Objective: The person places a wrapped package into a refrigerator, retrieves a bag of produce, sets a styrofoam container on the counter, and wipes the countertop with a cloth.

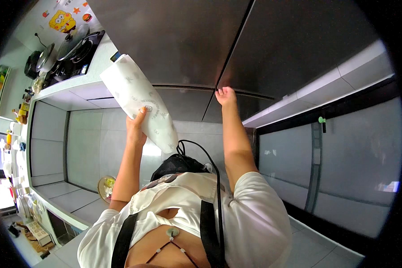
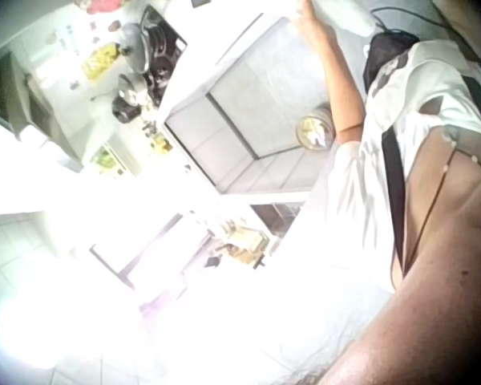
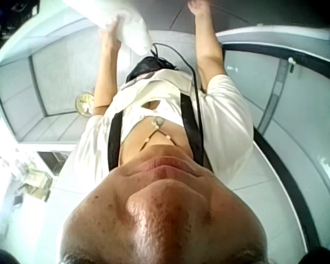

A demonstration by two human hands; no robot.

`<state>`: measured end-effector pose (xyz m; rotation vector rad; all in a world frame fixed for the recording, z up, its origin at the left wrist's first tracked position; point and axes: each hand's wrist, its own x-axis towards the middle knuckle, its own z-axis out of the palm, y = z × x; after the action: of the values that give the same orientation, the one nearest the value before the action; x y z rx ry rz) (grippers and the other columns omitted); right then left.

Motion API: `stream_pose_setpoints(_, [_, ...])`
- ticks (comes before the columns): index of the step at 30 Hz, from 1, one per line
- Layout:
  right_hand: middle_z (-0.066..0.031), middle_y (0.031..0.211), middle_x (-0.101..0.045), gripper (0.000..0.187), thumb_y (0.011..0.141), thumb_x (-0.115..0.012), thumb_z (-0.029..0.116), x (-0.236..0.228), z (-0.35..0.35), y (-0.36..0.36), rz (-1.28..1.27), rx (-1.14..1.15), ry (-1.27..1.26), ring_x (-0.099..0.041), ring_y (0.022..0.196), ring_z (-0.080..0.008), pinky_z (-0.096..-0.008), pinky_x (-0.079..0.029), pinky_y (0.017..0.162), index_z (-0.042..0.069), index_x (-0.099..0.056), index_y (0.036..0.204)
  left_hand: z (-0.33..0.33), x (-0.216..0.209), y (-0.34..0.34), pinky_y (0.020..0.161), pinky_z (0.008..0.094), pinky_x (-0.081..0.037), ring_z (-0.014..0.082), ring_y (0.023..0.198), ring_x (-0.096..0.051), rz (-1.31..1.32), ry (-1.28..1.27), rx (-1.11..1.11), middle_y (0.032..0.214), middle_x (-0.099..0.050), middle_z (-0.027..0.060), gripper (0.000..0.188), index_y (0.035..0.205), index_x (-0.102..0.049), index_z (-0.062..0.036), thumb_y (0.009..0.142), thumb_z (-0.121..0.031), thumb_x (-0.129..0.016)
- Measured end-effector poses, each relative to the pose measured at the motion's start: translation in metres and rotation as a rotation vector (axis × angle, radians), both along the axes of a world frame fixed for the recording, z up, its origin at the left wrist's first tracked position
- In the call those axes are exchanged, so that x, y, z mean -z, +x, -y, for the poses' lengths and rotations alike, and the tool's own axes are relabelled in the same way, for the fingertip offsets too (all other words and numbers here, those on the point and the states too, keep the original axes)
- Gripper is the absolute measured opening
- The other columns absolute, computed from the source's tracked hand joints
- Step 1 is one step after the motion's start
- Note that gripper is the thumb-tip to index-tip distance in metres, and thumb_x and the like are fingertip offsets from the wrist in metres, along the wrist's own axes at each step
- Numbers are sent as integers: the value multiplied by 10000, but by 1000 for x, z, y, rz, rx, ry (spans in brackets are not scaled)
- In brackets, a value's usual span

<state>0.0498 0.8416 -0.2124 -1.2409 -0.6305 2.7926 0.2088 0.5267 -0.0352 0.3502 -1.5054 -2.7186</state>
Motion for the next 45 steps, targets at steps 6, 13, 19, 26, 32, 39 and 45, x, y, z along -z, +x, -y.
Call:
stream_pose_setpoints(6, [-104, 1188, -466, 141, 758, -428, 40, 19, -8, -1, -46, -26, 18, -316, 1281, -244, -425, -243, 1060, 5, -462, 891, -5, 13, 8, 790, 334, -480, 204, 895, -585, 34, -107, -28, 1001, -602, 119, 384, 1098, -513, 26, 786, -118, -686])
stream_pose_setpoints(13, [-43, 835, -551, 55, 717, -499, 29, 60, -26, 42, -67, -54, 51, -514, 890, -210, -405, -406, 944, 73, -501, 683, -16, 25, 8, 782, 318, -477, 181, 869, -587, 20, -197, -4, 979, -612, 104, 362, 1081, -529, 28, 783, -104, -686])
stream_pose_setpoints(19, [-38, 887, -618, 106, 827, -513, 157, 21, -45, 166, -35, 72, 64, -568, 931, -190, -368, -432, 904, 90, -585, 867, -22, 32, 6, 794, 323, -475, 180, 880, -585, 66, -214, -19, 995, -609, 103, 354, 1097, -520, 20, 793, -91, -663])
stream_pose_setpoints(26, [-63, 1063, -629, 295, 863, -537, 285, -8, -87, 237, -192, 445, 98, -598, 977, -241, -365, -515, 804, 73, -601, 1059, -31, 39, 6, 803, 321, -463, 184, 914, -564, 58, -294, 69, 1028, -589, 105, 418, 1151, -479, 7, 792, -104, -662])
stream_pose_setpoints(32, [-64, 1062, -620, 267, 873, -504, 252, -6, -150, 285, -226, 313, 252, -591, 978, -221, -384, -516, 807, 90, -596, 1064, -32, 35, 3, 809, 306, -448, 175, 922, -547, -83, -455, 160, 1018, -588, 104, 437, 1162, -475, -2, 785, -110, -669])
stream_pose_setpoints(39, [-152, 867, -644, 210, 878, -445, 123, 127, -148, 290, -111, 579, -414, -630, 815, -270, -416, -531, 790, -18, -593, 830, -30, 39, -1, 806, 303, -446, 169, 924, -547, -121, -495, 135, 1017, -591, 91, 435, 1153, -485, -5, 773, -104, -672])
stream_pose_setpoints(45, [-103, 1075, -551, 286, 864, -575, 168, 25, -4, 143, -80, -109, -54, -543, 1009, -220, -384, -463, 891, 46, -512, 1116, -15, 36, 8, 804, 298, -441, 157, 923, -538, -66, -629, 74, 999, -588, 94, 422, 1138, -496, 2, 765, -101, -665])
